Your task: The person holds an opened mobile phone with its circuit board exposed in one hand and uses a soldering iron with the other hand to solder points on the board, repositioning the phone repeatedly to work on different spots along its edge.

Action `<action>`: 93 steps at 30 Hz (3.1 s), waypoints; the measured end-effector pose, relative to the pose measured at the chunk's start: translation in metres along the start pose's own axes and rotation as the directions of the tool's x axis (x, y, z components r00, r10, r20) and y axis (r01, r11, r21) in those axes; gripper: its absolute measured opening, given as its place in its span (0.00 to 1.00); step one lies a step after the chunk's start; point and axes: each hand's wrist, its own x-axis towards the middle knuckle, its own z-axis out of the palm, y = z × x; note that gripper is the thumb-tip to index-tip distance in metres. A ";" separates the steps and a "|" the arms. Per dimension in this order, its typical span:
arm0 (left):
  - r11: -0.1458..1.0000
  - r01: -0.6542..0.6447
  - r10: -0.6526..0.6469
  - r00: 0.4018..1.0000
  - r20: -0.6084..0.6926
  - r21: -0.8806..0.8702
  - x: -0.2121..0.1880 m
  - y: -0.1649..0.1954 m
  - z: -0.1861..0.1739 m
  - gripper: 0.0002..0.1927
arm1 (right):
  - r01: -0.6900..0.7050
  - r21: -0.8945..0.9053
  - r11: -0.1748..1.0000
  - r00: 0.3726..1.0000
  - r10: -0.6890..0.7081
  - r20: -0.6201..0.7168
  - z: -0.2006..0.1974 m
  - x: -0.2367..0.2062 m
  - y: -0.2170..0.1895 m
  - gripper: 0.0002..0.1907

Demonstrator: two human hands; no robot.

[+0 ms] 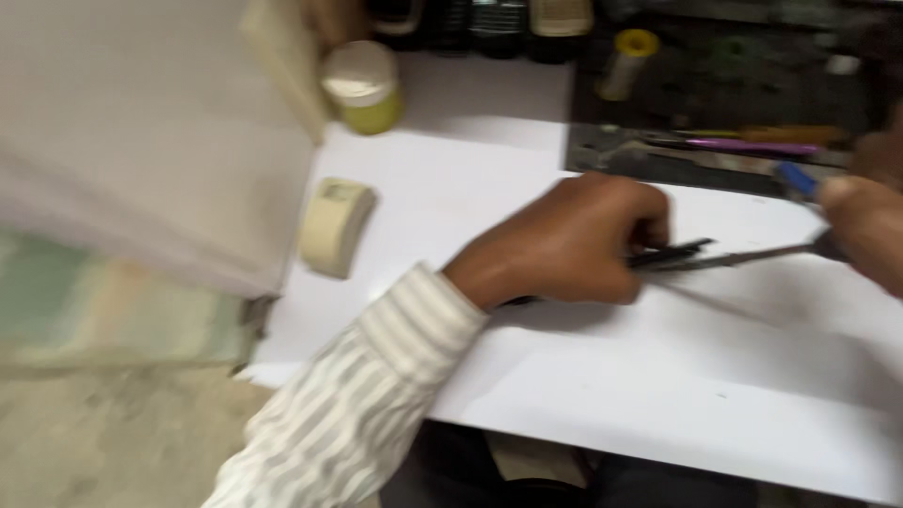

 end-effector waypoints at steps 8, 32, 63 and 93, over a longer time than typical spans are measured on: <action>1.000 0.017 -0.017 1.000 -0.012 -0.018 -0.008 0.022 -0.011 0.16 | -0.009 0.082 0.997 1.000 0.010 -0.004 -0.008 -0.015 -0.004 0.13; 0.995 0.080 -0.082 0.996 -0.042 -0.056 -0.014 0.024 -0.012 0.27 | 0.051 -0.101 0.994 0.994 -0.060 -0.094 -0.006 -0.007 -0.067 0.17; 1.000 0.015 -0.016 0.996 -0.083 -0.013 -0.014 0.020 -0.014 0.13 | -0.079 -0.091 0.993 0.996 0.076 -0.036 -0.009 -0.016 -0.052 0.15; 0.999 0.042 -0.043 0.997 -0.066 -0.012 -0.014 0.021 -0.014 0.13 | -0.015 -0.240 0.971 1.000 0.012 -0.013 -0.011 -0.007 -0.084 0.17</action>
